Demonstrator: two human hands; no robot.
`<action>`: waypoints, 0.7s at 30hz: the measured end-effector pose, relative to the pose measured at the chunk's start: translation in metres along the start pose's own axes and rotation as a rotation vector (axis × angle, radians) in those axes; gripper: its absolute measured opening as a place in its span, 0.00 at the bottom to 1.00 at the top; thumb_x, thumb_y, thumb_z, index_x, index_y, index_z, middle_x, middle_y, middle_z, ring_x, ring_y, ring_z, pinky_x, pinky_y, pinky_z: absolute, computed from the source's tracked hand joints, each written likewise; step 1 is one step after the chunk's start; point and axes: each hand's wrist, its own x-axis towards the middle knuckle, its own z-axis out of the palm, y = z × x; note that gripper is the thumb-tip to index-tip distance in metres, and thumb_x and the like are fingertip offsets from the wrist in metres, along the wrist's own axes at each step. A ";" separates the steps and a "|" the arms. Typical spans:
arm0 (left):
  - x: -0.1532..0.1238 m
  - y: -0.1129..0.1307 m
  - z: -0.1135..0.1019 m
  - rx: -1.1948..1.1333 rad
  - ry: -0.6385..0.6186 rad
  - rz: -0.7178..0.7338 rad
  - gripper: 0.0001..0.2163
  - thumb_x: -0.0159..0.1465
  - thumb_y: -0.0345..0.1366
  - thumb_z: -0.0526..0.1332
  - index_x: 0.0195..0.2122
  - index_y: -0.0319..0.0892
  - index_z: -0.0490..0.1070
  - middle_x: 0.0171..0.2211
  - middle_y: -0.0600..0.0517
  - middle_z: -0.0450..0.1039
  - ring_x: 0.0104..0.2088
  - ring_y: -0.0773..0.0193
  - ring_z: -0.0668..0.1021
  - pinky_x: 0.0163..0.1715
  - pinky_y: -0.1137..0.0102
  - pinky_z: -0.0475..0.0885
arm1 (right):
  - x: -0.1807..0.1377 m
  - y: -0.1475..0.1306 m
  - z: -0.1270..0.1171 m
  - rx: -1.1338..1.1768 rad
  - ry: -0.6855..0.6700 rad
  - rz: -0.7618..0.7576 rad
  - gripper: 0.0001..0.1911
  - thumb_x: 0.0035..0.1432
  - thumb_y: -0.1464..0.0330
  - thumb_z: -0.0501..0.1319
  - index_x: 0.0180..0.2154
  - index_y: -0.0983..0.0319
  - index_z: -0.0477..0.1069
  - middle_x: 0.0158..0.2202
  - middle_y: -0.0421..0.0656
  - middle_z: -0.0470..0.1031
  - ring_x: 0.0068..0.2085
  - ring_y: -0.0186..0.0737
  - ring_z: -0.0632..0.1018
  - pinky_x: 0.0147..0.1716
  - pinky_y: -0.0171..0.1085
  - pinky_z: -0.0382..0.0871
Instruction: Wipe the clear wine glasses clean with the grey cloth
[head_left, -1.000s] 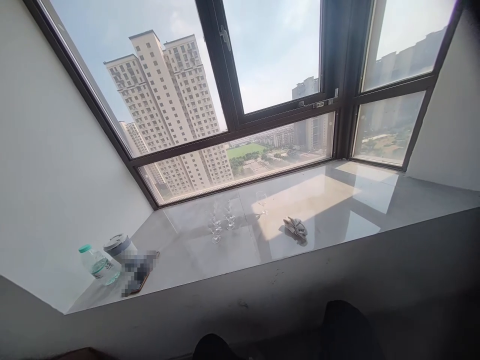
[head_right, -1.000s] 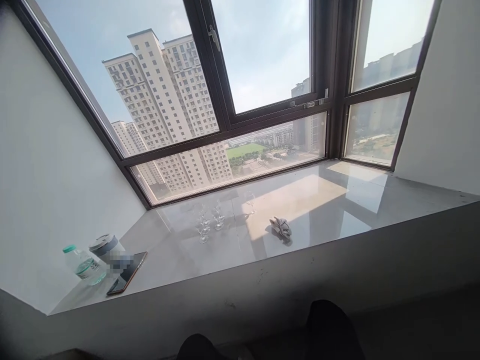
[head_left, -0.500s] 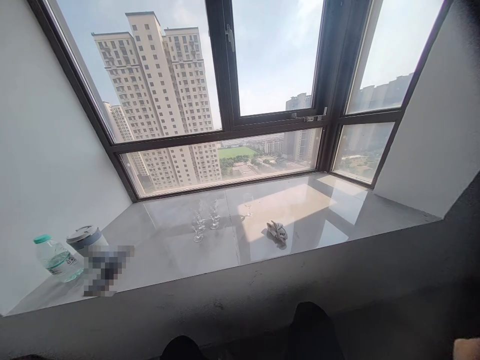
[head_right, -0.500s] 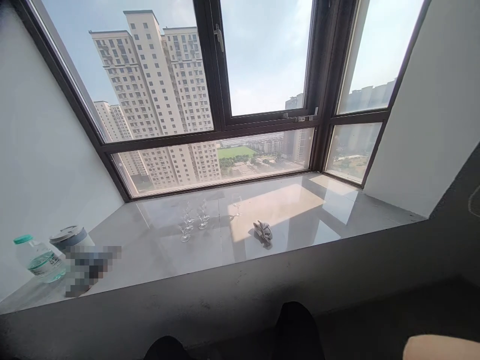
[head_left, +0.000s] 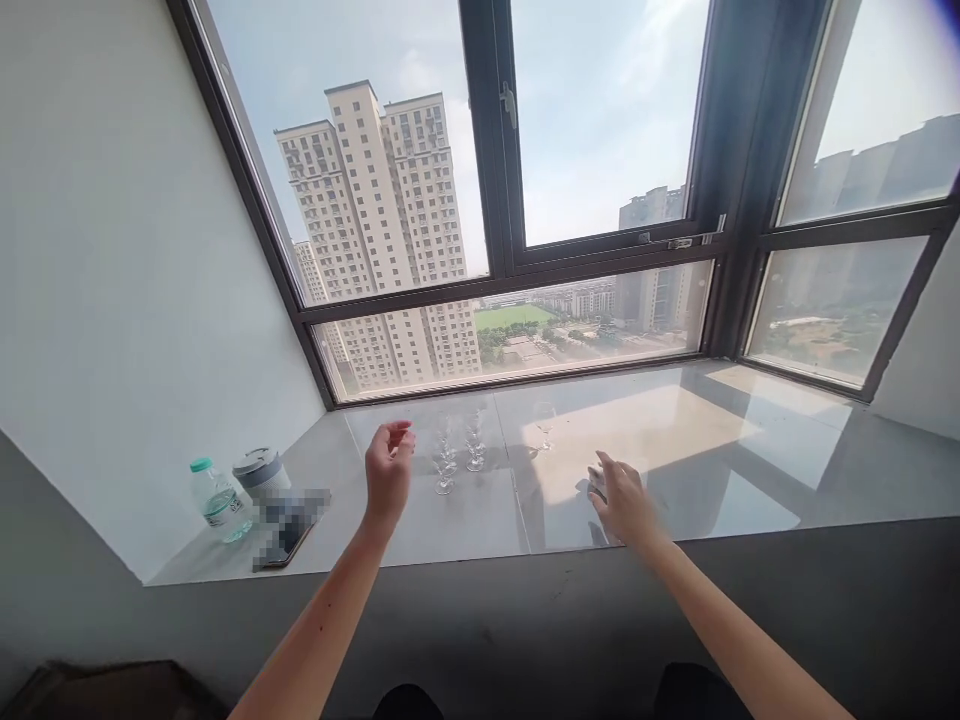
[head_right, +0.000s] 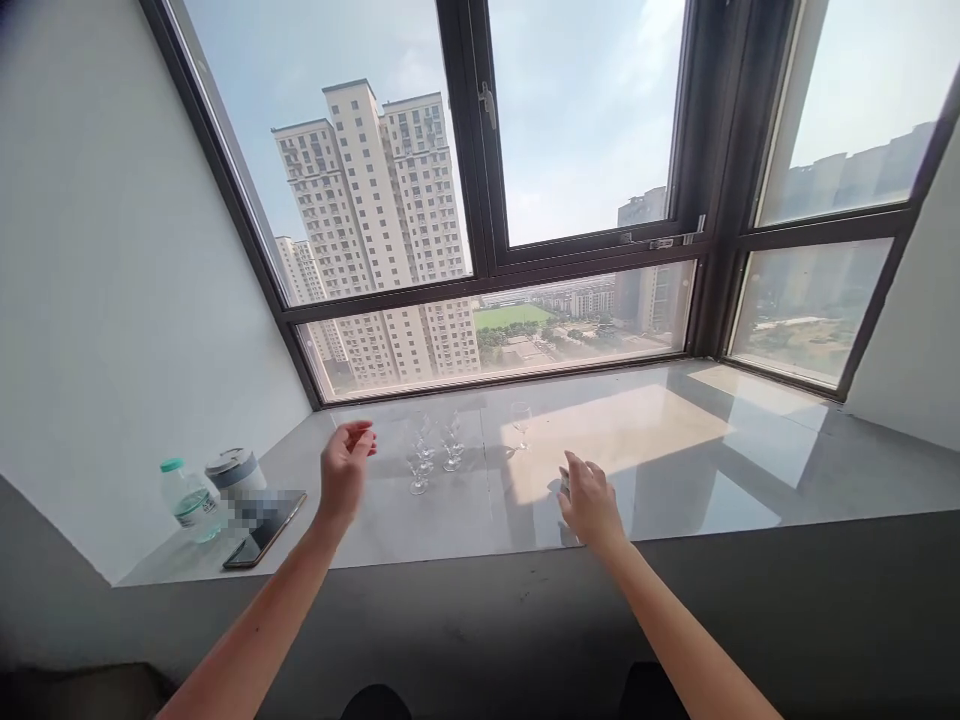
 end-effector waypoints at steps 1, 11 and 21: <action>-0.007 -0.015 0.009 0.077 -0.037 -0.065 0.13 0.66 0.39 0.59 0.51 0.40 0.69 0.45 0.46 0.73 0.43 0.60 0.77 0.43 0.63 0.75 | -0.001 0.008 0.016 -0.031 -0.034 0.028 0.30 0.58 0.71 0.57 0.61 0.59 0.53 0.54 0.54 0.72 0.58 0.59 0.68 0.44 0.52 0.70; -0.024 -0.116 0.040 0.621 -0.171 -0.339 0.22 0.60 0.32 0.58 0.57 0.40 0.62 0.53 0.38 0.67 0.56 0.52 0.70 0.50 0.62 0.66 | 0.003 0.046 0.063 -0.041 0.051 0.079 0.26 0.59 0.71 0.52 0.60 0.64 0.54 0.48 0.54 0.74 0.44 0.55 0.72 0.40 0.46 0.67; 0.040 -0.164 -0.131 1.301 -0.097 -0.549 0.32 0.56 0.45 0.58 0.60 0.35 0.58 0.54 0.29 0.66 0.56 0.34 0.68 0.51 0.49 0.60 | -0.002 0.058 0.072 0.036 0.050 0.063 0.26 0.62 0.66 0.49 0.60 0.64 0.51 0.49 0.57 0.73 0.48 0.57 0.72 0.41 0.47 0.66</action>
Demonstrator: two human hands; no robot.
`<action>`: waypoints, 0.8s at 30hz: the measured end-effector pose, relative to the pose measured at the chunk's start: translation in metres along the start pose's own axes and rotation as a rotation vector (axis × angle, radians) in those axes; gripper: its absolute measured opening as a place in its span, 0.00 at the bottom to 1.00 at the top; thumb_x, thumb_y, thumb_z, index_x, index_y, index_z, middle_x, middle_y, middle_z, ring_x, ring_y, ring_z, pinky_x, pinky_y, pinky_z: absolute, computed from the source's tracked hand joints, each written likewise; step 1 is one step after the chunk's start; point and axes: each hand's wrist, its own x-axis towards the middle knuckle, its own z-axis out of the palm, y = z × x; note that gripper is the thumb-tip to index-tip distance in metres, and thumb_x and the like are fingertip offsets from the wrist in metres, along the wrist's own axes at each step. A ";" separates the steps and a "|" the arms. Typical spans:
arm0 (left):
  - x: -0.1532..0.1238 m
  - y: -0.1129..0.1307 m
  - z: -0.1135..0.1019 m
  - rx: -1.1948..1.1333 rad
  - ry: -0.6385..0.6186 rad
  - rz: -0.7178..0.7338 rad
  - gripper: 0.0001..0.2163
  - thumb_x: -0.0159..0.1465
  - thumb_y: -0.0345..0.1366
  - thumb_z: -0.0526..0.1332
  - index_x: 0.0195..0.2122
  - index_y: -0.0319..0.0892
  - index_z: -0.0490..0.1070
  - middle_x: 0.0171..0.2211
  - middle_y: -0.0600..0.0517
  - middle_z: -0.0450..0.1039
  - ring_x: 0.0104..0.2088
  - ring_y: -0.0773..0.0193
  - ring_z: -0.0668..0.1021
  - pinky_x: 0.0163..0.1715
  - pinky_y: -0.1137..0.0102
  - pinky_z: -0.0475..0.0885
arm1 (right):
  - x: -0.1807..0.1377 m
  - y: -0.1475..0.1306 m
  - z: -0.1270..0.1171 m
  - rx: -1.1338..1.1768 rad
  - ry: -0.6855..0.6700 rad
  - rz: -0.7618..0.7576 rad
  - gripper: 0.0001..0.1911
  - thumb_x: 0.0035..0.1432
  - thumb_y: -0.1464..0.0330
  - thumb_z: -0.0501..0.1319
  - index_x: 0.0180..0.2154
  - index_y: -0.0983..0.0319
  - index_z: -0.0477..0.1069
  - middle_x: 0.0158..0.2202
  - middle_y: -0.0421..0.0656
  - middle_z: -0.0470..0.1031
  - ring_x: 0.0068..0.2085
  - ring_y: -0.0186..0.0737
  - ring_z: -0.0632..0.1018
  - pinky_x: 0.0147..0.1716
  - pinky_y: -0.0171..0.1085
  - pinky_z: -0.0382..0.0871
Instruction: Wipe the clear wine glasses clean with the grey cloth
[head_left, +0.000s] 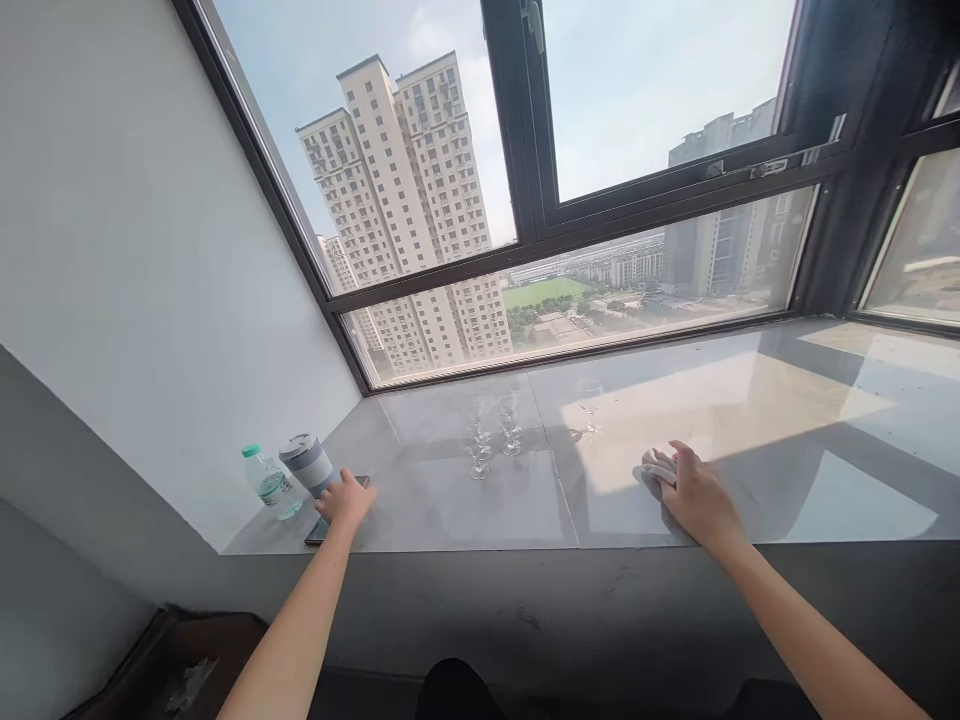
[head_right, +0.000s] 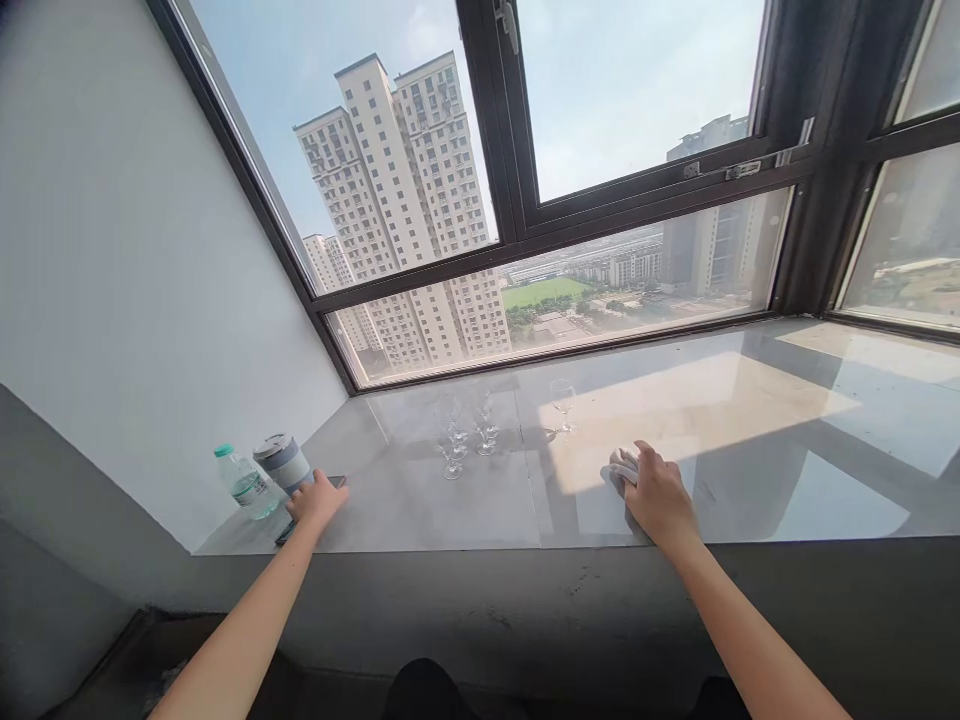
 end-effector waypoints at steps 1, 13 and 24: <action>0.007 -0.011 0.002 0.014 -0.036 -0.015 0.33 0.56 0.47 0.58 0.60 0.35 0.57 0.55 0.29 0.66 0.56 0.34 0.68 0.51 0.48 0.60 | 0.000 -0.001 -0.001 0.010 0.001 0.003 0.26 0.62 0.66 0.49 0.60 0.63 0.51 0.49 0.57 0.73 0.48 0.57 0.72 0.41 0.47 0.66; 0.022 -0.050 0.017 -0.031 -0.109 0.068 0.37 0.58 0.51 0.56 0.64 0.37 0.52 0.55 0.33 0.69 0.55 0.36 0.71 0.49 0.49 0.68 | 0.001 -0.002 -0.001 0.019 0.038 0.029 0.26 0.60 0.67 0.52 0.59 0.61 0.54 0.47 0.53 0.76 0.46 0.56 0.73 0.38 0.46 0.68; 0.043 -0.053 0.024 -0.069 -0.103 0.053 0.40 0.54 0.57 0.56 0.64 0.38 0.56 0.56 0.34 0.69 0.54 0.35 0.72 0.48 0.47 0.69 | 0.001 -0.014 -0.013 0.017 -0.015 0.080 0.24 0.62 0.68 0.49 0.59 0.61 0.53 0.48 0.53 0.74 0.48 0.57 0.71 0.34 0.44 0.68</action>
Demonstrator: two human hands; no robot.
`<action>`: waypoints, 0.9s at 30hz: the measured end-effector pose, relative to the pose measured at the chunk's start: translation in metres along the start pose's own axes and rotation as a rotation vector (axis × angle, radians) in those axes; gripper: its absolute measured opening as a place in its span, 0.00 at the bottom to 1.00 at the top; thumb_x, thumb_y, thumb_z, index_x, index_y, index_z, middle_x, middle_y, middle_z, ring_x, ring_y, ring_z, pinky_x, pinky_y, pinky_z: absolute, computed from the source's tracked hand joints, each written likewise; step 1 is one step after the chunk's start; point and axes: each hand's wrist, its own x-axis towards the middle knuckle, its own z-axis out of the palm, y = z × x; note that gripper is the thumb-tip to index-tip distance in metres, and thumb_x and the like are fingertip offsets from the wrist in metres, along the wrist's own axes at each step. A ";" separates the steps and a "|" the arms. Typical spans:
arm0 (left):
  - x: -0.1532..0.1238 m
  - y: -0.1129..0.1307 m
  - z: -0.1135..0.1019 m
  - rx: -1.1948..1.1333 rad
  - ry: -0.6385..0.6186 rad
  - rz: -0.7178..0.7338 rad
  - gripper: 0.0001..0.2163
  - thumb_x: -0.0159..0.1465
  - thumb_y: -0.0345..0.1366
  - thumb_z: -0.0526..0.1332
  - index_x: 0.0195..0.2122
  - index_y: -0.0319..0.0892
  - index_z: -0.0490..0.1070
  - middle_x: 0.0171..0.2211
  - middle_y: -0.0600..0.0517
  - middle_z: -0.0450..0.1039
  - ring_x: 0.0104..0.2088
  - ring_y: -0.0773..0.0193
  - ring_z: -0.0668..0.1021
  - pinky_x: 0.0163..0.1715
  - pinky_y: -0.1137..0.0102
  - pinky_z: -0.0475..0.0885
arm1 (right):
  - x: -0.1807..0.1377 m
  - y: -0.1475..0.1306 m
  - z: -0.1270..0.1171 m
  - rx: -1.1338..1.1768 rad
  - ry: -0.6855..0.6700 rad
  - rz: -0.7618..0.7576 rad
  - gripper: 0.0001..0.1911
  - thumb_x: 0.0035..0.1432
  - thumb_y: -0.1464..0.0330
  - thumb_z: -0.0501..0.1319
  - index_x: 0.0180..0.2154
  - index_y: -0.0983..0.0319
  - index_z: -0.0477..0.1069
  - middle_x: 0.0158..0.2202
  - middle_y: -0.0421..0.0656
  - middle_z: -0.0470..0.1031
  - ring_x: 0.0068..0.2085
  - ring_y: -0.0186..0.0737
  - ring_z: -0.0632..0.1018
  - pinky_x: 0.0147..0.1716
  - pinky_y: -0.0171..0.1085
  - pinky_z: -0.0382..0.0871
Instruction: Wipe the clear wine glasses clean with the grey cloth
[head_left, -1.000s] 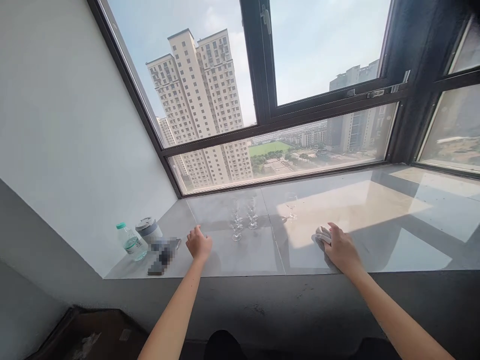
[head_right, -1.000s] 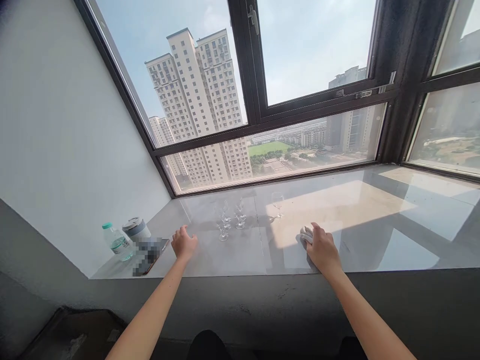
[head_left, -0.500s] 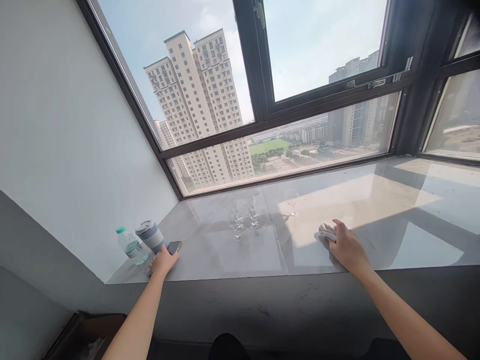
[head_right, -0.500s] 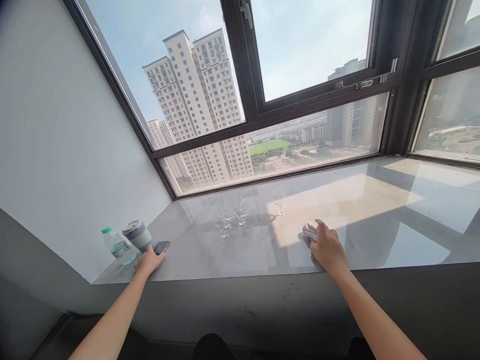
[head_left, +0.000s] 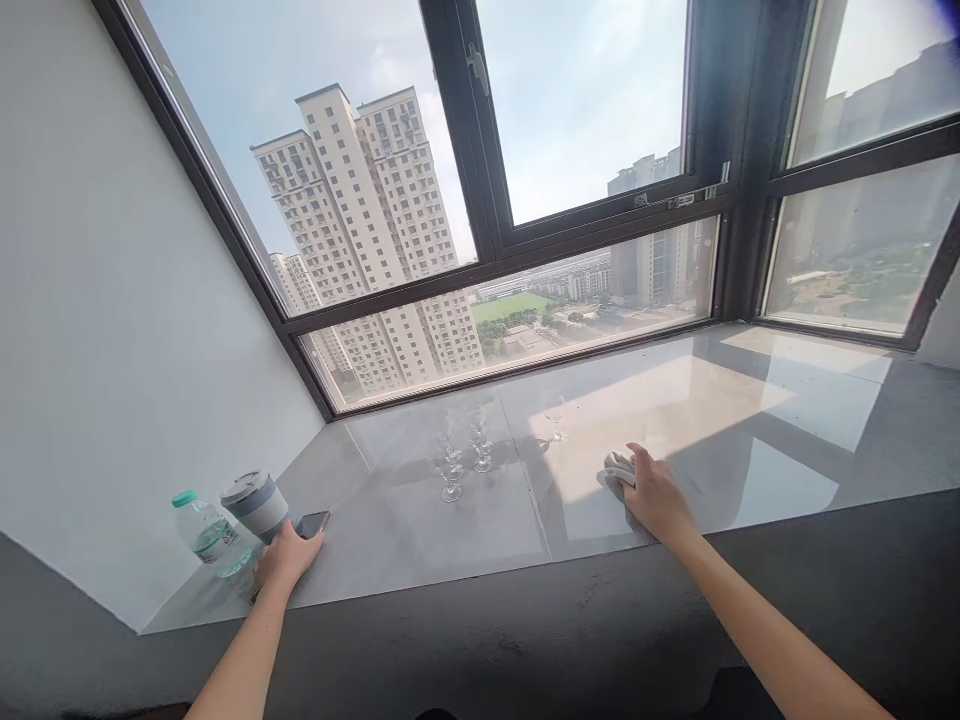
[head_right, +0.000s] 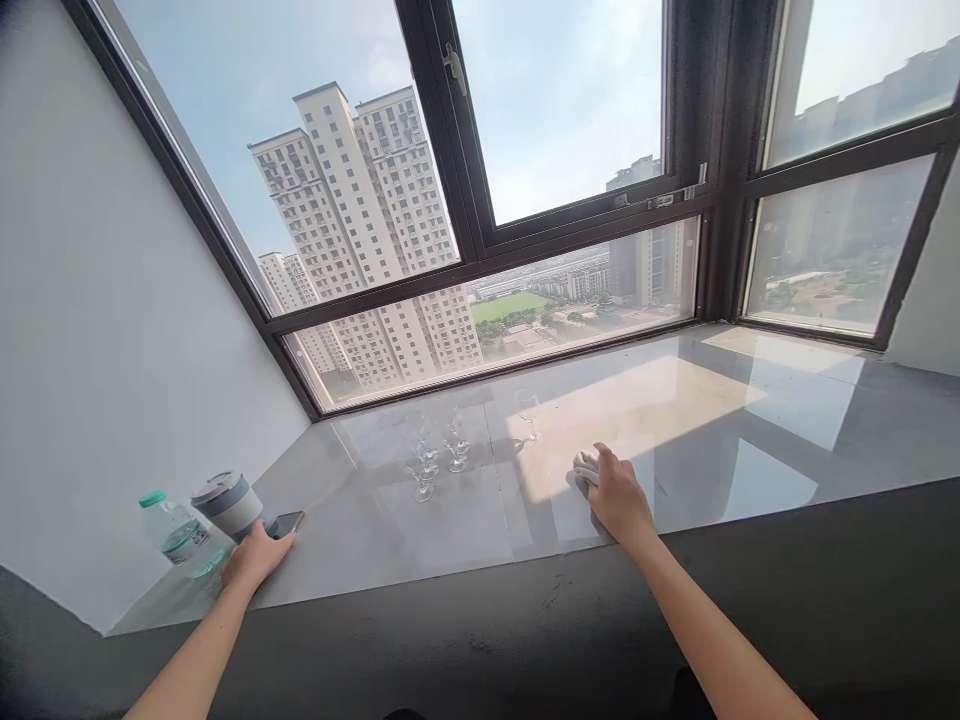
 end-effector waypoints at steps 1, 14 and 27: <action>0.001 0.000 0.001 -0.007 0.005 -0.006 0.40 0.54 0.58 0.56 0.63 0.38 0.56 0.56 0.34 0.69 0.53 0.34 0.72 0.48 0.47 0.70 | 0.000 0.000 0.000 -0.001 0.000 0.003 0.24 0.62 0.69 0.50 0.59 0.61 0.53 0.48 0.52 0.74 0.48 0.57 0.71 0.34 0.44 0.68; 0.009 -0.005 0.008 0.007 0.049 -0.023 0.41 0.53 0.60 0.55 0.63 0.39 0.57 0.55 0.34 0.70 0.55 0.34 0.72 0.51 0.45 0.67 | 0.001 0.003 0.004 0.016 0.037 -0.009 0.24 0.63 0.68 0.52 0.60 0.58 0.54 0.47 0.51 0.75 0.47 0.55 0.72 0.34 0.43 0.68; 0.011 0.000 0.007 -0.024 0.062 -0.031 0.41 0.53 0.61 0.55 0.62 0.37 0.58 0.55 0.33 0.70 0.54 0.32 0.72 0.47 0.44 0.70 | 0.001 0.000 0.000 0.015 0.016 0.007 0.25 0.63 0.69 0.51 0.61 0.58 0.53 0.48 0.50 0.74 0.49 0.54 0.72 0.35 0.43 0.69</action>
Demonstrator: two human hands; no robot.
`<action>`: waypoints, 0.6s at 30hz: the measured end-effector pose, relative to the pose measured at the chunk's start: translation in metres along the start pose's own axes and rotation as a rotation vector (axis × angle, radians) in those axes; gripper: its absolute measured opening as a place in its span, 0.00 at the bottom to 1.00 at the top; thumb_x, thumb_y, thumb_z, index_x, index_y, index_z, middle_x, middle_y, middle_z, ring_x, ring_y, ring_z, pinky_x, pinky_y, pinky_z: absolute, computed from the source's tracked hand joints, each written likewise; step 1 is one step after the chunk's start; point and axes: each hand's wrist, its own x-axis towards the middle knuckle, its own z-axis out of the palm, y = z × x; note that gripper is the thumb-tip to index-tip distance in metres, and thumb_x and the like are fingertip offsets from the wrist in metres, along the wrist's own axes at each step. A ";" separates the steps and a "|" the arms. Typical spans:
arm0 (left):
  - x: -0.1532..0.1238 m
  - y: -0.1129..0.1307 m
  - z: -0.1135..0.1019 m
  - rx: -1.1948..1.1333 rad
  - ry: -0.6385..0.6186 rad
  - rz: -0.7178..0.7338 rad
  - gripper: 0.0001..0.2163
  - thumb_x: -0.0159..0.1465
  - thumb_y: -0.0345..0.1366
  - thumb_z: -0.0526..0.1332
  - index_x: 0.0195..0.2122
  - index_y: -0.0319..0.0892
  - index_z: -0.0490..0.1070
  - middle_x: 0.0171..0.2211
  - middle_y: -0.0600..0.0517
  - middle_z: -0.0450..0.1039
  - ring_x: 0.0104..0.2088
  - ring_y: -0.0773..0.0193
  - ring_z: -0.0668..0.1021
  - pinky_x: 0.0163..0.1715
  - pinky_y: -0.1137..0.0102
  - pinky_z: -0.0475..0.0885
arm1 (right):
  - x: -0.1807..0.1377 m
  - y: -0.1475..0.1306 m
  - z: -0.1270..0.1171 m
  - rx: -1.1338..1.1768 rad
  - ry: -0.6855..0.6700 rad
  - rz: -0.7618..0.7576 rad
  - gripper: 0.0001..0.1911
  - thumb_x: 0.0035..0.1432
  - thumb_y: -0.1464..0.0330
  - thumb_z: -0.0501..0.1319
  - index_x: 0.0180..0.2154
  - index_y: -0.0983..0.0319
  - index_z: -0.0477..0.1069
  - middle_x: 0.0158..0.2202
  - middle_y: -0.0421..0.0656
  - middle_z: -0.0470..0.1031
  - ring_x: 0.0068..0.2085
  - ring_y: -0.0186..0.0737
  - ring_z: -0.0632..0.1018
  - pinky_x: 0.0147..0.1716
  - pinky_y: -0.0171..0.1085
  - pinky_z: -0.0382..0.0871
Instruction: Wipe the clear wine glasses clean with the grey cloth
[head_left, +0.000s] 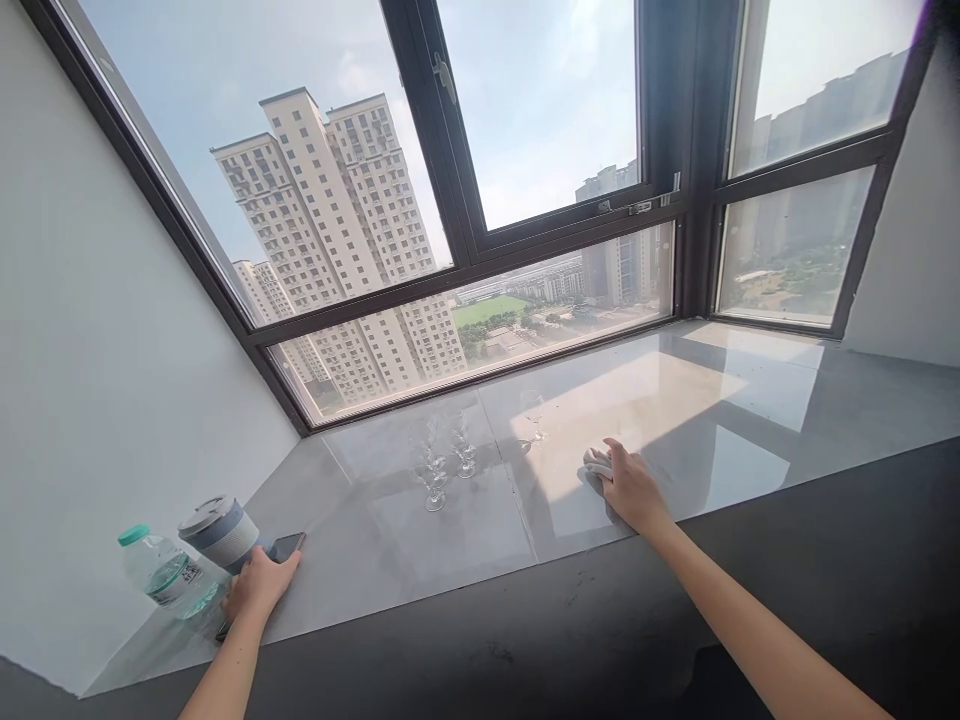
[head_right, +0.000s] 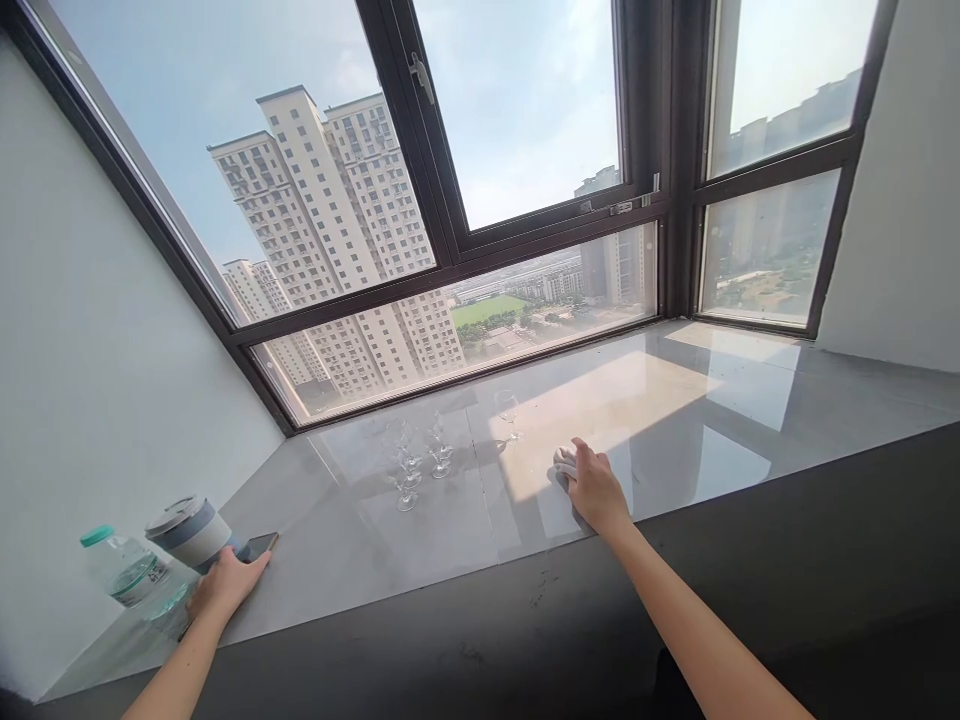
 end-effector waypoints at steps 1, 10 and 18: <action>0.000 0.001 -0.001 -0.007 -0.009 -0.001 0.40 0.53 0.61 0.55 0.61 0.37 0.59 0.55 0.33 0.70 0.54 0.32 0.72 0.46 0.44 0.71 | 0.000 -0.001 -0.001 0.002 -0.007 0.006 0.25 0.63 0.69 0.51 0.61 0.58 0.53 0.49 0.51 0.74 0.49 0.54 0.72 0.34 0.42 0.68; -0.008 0.014 -0.011 -0.002 -0.027 -0.054 0.36 0.51 0.60 0.56 0.56 0.41 0.64 0.55 0.35 0.70 0.55 0.34 0.71 0.50 0.44 0.67 | 0.000 -0.007 -0.006 0.028 -0.054 0.035 0.24 0.63 0.70 0.51 0.60 0.60 0.52 0.50 0.53 0.73 0.50 0.56 0.70 0.33 0.42 0.67; -0.053 0.077 -0.014 -0.082 0.261 0.137 0.33 0.58 0.53 0.54 0.59 0.34 0.62 0.61 0.30 0.60 0.62 0.36 0.62 0.59 0.45 0.56 | 0.001 -0.011 -0.009 -0.027 -0.070 0.050 0.26 0.62 0.71 0.54 0.60 0.62 0.51 0.49 0.53 0.74 0.49 0.55 0.71 0.28 0.37 0.60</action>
